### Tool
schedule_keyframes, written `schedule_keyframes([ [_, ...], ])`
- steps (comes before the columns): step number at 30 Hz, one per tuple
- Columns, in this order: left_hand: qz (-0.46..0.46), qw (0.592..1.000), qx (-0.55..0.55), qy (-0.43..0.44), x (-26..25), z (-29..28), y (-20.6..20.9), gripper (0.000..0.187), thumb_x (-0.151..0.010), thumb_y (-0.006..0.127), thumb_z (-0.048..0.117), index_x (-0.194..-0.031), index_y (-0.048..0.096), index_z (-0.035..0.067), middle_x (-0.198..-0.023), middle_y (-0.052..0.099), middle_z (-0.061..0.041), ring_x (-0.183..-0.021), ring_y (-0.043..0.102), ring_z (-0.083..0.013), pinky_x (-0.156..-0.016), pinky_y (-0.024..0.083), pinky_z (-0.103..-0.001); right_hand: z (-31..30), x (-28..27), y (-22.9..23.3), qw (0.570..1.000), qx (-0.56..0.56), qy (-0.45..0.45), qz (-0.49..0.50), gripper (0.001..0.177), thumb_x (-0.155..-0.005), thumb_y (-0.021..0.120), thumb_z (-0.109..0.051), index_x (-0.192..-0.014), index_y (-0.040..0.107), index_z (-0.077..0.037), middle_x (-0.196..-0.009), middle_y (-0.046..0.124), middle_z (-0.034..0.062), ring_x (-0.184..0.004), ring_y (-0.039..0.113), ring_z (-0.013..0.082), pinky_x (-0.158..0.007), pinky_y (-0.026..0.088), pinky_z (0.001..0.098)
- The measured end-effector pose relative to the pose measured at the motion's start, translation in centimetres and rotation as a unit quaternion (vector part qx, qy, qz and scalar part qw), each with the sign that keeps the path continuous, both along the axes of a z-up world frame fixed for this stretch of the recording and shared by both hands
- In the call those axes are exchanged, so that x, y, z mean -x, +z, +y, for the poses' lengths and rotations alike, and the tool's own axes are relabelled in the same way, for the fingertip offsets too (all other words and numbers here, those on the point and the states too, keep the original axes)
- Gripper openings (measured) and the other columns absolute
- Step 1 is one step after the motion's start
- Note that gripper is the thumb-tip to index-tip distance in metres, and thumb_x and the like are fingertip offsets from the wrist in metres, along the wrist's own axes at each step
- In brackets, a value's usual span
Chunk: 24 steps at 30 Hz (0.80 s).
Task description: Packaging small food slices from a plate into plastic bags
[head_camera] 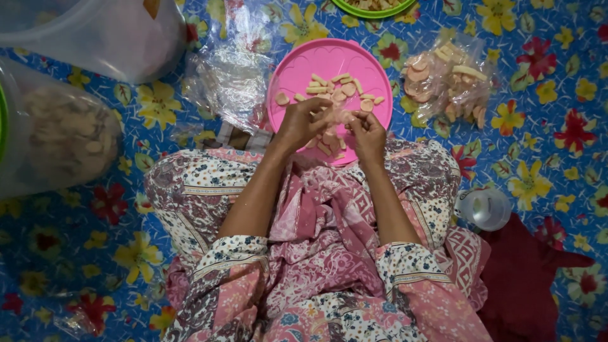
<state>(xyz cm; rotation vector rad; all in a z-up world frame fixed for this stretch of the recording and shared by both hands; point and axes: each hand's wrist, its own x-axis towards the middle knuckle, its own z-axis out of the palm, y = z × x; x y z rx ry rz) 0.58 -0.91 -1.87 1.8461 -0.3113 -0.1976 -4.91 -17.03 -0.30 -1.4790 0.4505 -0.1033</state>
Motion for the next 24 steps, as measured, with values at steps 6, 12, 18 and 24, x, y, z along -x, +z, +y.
schedule_keyframes([
  [6,0.023,1.0,0.007,-0.004,0.5,-0.5,0.2,0.042,-0.067,0.078,0.005,-0.106,0.066,0.016,-0.078,0.067,-0.014,-0.053,0.064,-0.0198,-0.049,0.052,-0.028,-0.3,0.1,-1.4,1.0,-0.012,0.013,-0.011,0.019,-0.083,0.066,-0.009,-0.1,0.062,-0.002,-0.078,0.064,0.0124,-0.071,0.065,0.0144,-0.065,0.055,0.022],
  [12,-0.008,1.0,-0.025,-0.012,0.3,-0.6,-1.2,0.046,-0.067,0.076,0.01,-0.111,0.064,0.019,-0.078,0.066,-0.011,-0.056,0.064,-0.0223,-0.051,0.051,-0.032,-0.4,0.3,-0.7,0.999,-0.038,0.021,-0.021,0.019,-0.085,0.065,-0.009,-0.101,0.061,-0.002,-0.081,0.062,0.0121,-0.072,0.067,0.0164,-0.065,0.058,0.0248],
  [18,-0.016,0.999,-0.046,-0.024,0.3,-0.4,-1.2,0.047,-0.067,0.075,0.009,-0.112,0.063,0.019,-0.076,0.067,-0.011,-0.058,0.064,-0.0229,-0.053,0.052,-0.033,-0.5,0.2,-2.0,0.998,-0.052,0.025,-0.005,0.018,-0.084,0.065,-0.007,-0.101,0.061,-0.001,-0.08,0.062,0.0106,-0.07,0.067,0.0159,-0.065,0.058,0.0244],
  [24,-0.016,0.997,-0.063,-0.026,0.6,-0.5,-1.9,0.062,-0.067,0.076,0.016,-0.124,0.053,0.025,-0.078,0.068,-0.008,-0.061,0.066,-0.0227,-0.058,0.054,-0.034,0.1,0.9,-0.1,0.999,-0.032,0.019,-0.026,0.02,-0.085,0.067,-0.011,-0.102,0.062,-0.003,-0.085,0.062,0.0104,-0.072,0.066,0.0158,-0.064,0.057,0.0251],
])
